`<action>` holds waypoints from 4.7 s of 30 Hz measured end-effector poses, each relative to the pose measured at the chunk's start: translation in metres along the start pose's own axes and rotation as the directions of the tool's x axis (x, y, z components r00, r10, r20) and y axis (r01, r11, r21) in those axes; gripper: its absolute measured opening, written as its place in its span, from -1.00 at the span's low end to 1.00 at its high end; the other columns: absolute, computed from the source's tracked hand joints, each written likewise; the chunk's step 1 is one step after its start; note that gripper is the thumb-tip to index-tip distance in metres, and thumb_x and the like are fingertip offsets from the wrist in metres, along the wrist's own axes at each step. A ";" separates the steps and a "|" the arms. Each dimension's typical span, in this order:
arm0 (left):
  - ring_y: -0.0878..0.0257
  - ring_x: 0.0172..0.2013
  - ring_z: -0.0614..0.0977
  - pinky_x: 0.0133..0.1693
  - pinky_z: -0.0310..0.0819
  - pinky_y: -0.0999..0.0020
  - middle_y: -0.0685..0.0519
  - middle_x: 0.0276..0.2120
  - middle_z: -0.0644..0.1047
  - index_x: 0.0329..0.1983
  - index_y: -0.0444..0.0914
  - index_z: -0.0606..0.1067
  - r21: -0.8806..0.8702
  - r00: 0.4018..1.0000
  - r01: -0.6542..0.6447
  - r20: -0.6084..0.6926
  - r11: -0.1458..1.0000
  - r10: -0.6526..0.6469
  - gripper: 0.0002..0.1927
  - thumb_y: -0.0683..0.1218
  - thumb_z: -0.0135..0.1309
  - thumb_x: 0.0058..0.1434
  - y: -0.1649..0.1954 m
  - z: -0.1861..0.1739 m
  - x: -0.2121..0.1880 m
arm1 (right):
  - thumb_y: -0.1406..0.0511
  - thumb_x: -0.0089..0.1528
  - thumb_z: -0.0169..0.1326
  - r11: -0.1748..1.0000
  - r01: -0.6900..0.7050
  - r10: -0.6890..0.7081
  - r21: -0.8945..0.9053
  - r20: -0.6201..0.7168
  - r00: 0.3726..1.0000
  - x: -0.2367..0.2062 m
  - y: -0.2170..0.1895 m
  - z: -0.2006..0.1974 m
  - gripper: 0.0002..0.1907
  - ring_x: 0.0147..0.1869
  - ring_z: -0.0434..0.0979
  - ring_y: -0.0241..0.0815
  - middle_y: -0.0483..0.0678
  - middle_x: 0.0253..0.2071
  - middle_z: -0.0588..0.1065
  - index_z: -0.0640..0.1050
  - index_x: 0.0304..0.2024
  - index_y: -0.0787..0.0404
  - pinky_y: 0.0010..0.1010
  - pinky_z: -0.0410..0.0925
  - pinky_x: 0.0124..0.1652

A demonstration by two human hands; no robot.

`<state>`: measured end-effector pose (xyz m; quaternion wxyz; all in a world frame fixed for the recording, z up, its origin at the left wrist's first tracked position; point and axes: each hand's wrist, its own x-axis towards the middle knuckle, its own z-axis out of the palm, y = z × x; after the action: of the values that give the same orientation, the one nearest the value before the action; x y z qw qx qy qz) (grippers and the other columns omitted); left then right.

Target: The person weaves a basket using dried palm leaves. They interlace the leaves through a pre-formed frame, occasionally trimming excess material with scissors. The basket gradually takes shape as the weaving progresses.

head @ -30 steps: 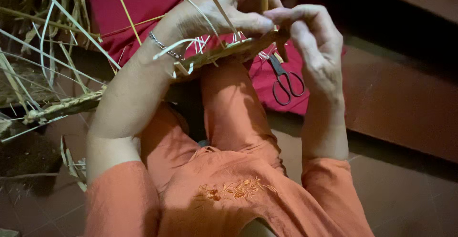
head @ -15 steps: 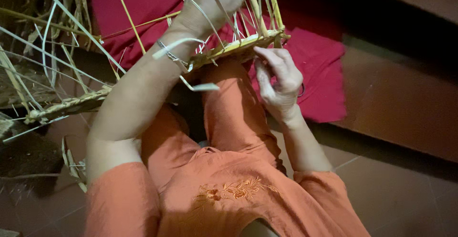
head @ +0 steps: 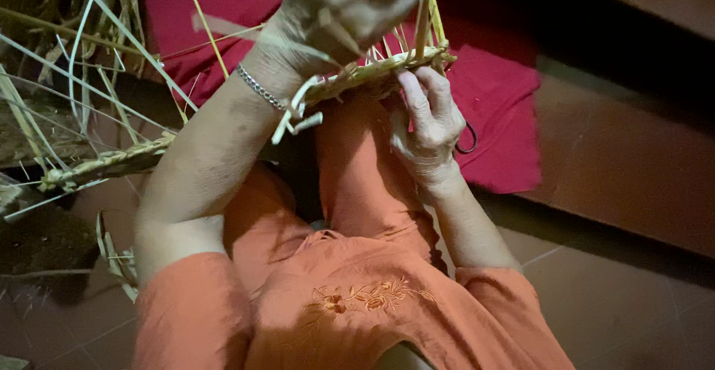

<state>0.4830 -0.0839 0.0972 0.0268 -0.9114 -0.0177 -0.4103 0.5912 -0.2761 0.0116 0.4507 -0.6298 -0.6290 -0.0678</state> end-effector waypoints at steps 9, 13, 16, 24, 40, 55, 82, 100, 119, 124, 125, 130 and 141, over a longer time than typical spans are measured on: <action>0.11 -0.45 0.58 -0.38 0.48 0.20 -0.01 -0.45 0.55 -0.32 -0.24 0.57 -0.190 0.948 0.254 0.244 0.948 -0.205 -0.84 -0.09 0.29 0.28 0.011 -0.008 0.003 | 0.57 0.18 0.21 1.000 -0.018 0.018 0.010 -0.008 1.000 0.000 -0.003 0.002 -0.48 0.00 0.62 0.06 0.10 0.10 0.43 0.49 0.19 0.26 -0.24 0.51 -0.09; 0.22 -0.47 0.57 -0.40 0.45 0.30 -0.04 -0.45 0.54 -0.20 -0.31 0.56 -0.469 0.706 0.700 0.573 0.539 -0.417 -0.88 -0.14 0.14 0.36 0.001 -0.004 0.003 | 0.58 0.18 0.19 0.999 -0.039 0.039 -0.016 -0.015 0.999 -0.002 -0.003 0.003 -0.52 -0.06 0.63 0.03 0.10 0.08 0.44 0.51 0.15 0.25 -0.25 0.50 -0.13; 0.31 -0.41 0.59 -0.35 0.50 0.37 0.02 -0.41 0.58 -0.19 -0.30 0.55 -0.551 0.644 0.760 0.712 0.345 -0.280 -0.88 -0.19 0.10 0.22 -0.010 -0.008 -0.004 | 0.59 0.18 0.19 0.999 -0.038 0.038 -0.023 0.002 0.999 -0.003 -0.002 0.003 -0.51 -0.09 0.63 0.00 0.11 0.07 0.44 0.50 0.16 0.25 -0.26 0.50 -0.14; 0.26 -0.31 0.61 -0.25 0.48 0.30 -0.10 -0.28 0.62 -0.12 -0.36 0.60 -0.474 0.738 0.639 0.599 0.606 -0.310 -0.83 -0.16 0.25 0.30 -0.010 -0.002 -0.016 | 0.58 0.19 0.21 1.000 -0.006 0.005 -0.024 -0.014 1.000 -0.004 -0.004 0.005 -0.44 -0.05 0.61 0.00 0.11 0.12 0.42 0.46 0.23 0.22 -0.27 0.52 -0.12; 0.45 -0.30 0.52 -0.24 0.48 0.48 0.22 -0.35 0.47 -0.17 -0.26 0.43 -0.627 0.622 0.779 0.766 0.026 -0.162 -0.73 -0.28 0.32 0.22 -0.012 0.000 -0.014 | 0.55 0.18 0.21 0.997 -0.032 0.031 -0.071 -0.015 0.999 -0.010 -0.001 0.007 -0.46 -0.11 0.60 -0.02 0.10 0.10 0.43 0.48 0.20 0.20 -0.25 0.50 -0.15; 0.42 -0.32 0.49 -0.30 0.44 0.44 0.16 -0.36 0.46 -0.18 -0.31 0.48 -0.622 0.636 0.772 0.751 0.131 -0.180 -0.70 -0.25 0.42 0.19 -0.007 0.006 -0.010 | 0.55 0.18 0.25 0.998 -0.050 0.049 -0.039 -0.021 0.999 -0.008 -0.005 0.005 -0.47 -0.12 0.60 -0.02 0.08 0.10 0.42 0.48 0.19 0.20 -0.27 0.49 -0.17; 0.33 -0.35 0.66 -0.32 0.58 0.43 0.07 -0.35 0.65 -0.20 -0.34 0.60 -0.511 0.511 0.858 0.842 0.046 -0.172 -0.75 -0.26 0.34 0.04 0.000 0.014 -0.002 | 0.55 0.28 0.23 0.975 -0.160 0.160 0.153 0.017 0.987 -0.009 -0.009 -0.003 -0.58 -0.01 0.60 -0.01 0.09 0.13 0.41 0.50 0.17 0.25 -0.40 0.53 -0.10; 0.40 -0.25 0.69 -0.16 0.63 0.45 0.14 -0.30 0.65 -0.14 -0.29 0.59 -0.574 0.565 0.817 0.782 0.050 -0.262 -0.76 -0.16 0.31 0.13 -0.001 0.007 -0.015 | 0.56 0.14 0.08 0.917 -0.187 0.159 0.353 0.108 0.981 -0.012 0.002 -0.019 -0.84 -0.36 0.41 -0.21 -0.04 -0.38 0.41 0.38 -0.36 0.29 -0.46 0.33 -0.37; 0.35 -0.33 0.68 -0.29 0.59 0.41 0.07 -0.33 0.64 -0.14 -0.30 0.66 -0.590 0.638 0.770 0.709 0.243 -0.302 -0.79 -0.05 0.25 0.30 0.009 0.003 -0.018 | 0.39 0.25 0.12 0.704 -0.519 0.322 0.485 0.433 0.842 -0.015 0.004 -0.038 -0.67 -0.05 0.55 -0.15 -0.02 -0.11 0.54 0.47 0.07 0.36 -0.37 0.41 -0.02; 0.30 -0.29 0.66 -0.25 0.56 0.36 0.00 -0.33 0.62 -0.17 -0.39 0.64 -0.695 0.768 0.640 0.566 0.327 -0.301 -0.83 -0.15 0.21 0.38 0.011 -0.001 -0.018 | 0.40 0.40 0.17 0.665 -0.640 0.529 0.385 0.363 0.768 -0.027 -0.001 0.004 -0.91 -0.34 0.42 -0.17 -0.03 -0.41 0.47 0.53 -0.19 0.32 -0.39 0.35 -0.27; 0.32 -0.35 0.66 -0.30 0.55 0.38 0.02 -0.38 0.62 -0.19 -0.38 0.64 -0.674 0.716 0.695 0.616 0.251 -0.328 -0.83 -0.13 0.20 0.36 0.013 -0.002 -0.019 | 0.42 0.39 0.16 0.753 -0.544 0.455 0.371 0.304 0.837 -0.031 0.002 0.010 -0.91 -0.32 0.44 -0.12 0.00 -0.39 0.46 0.51 -0.20 0.31 -0.35 0.35 -0.25; 0.36 -0.48 0.60 -0.41 0.49 0.40 0.05 -0.52 0.59 -0.30 -0.37 0.64 -0.616 0.656 0.752 0.661 0.236 -0.365 -0.81 -0.13 0.19 0.34 0.023 -0.003 -0.010 | 0.46 0.33 0.16 0.953 -0.244 0.210 0.181 0.187 0.960 -0.039 0.007 0.017 -0.85 -0.33 0.41 0.12 0.09 -0.41 0.38 0.44 -0.29 0.28 -0.17 0.28 -0.28; 0.38 -0.44 0.64 -0.39 0.53 0.42 0.04 -0.46 0.63 -0.21 -0.35 0.66 -0.660 0.712 0.700 0.609 0.274 -0.350 -0.89 -0.17 0.22 0.34 0.021 -0.006 -0.011 | 0.44 0.38 0.08 0.583 -0.549 0.434 0.599 0.341 0.834 -0.021 -0.005 -0.042 -0.90 -0.31 0.39 -0.25 0.05 -0.18 0.49 0.53 -0.26 0.34 -0.46 0.27 -0.28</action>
<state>0.4719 -0.1050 0.0920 -0.5758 -0.7889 -0.1206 -0.1777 0.6033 -0.3201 0.0249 0.5969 -0.5746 -0.4429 0.3427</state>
